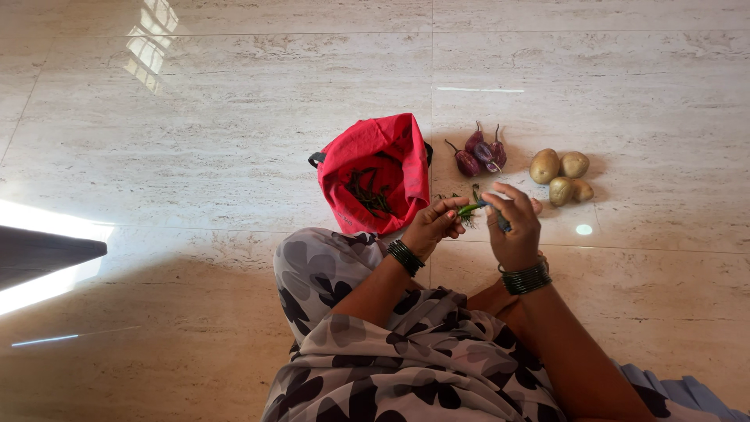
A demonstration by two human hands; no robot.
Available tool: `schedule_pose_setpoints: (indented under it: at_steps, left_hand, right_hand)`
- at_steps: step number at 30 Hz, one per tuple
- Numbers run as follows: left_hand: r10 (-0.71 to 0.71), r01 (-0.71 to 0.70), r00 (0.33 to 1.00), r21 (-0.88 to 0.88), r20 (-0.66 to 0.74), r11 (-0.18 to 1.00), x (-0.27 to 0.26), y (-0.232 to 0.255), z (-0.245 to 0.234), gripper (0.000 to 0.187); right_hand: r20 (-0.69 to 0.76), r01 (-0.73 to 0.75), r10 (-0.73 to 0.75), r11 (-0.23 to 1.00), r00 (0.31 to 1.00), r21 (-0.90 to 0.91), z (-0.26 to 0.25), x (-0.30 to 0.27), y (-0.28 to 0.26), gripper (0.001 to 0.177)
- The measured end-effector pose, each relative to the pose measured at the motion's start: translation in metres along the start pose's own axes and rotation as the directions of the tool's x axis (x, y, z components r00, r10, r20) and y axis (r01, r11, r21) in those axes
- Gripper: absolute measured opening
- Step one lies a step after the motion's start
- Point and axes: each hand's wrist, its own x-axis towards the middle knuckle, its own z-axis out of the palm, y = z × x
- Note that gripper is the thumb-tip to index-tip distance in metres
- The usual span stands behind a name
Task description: The person sits on the floor and trims the ends of green chilies using a small knife. They take chilies from a red bag, cut the tips, and place the trimmed pieces on the floor. Other vegetables like eggplants and potatoes are visible nearby but not handled.
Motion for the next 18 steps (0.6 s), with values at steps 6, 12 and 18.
schedule_pose_setpoints:
  at_steps: [6, 12, 18]
  left_hand:
    - [0.017, -0.017, 1.000, -0.024, -0.020, 1.000, 0.005, -0.012, -0.011, 0.033]
    - [-0.017, 0.017, 1.000, -0.014, 0.001, 1.000, 0.003, -0.005, -0.004, 0.031]
    - [0.000, 0.000, 0.999, 0.004, -0.047, 1.000, 0.003, -0.005, -0.005, 0.029]
  right_hand:
    - [0.124, 0.120, -0.124, 0.992, 0.985, 0.038, 0.015, -0.009, -0.031, 0.032]
    - [0.132, 0.043, -0.045, 0.999, 0.990, 0.019, 0.005, -0.002, -0.008, 0.029]
    - [0.071, -0.088, 0.084, 0.995, 0.994, 0.046, -0.004, 0.000, 0.006, 0.025]
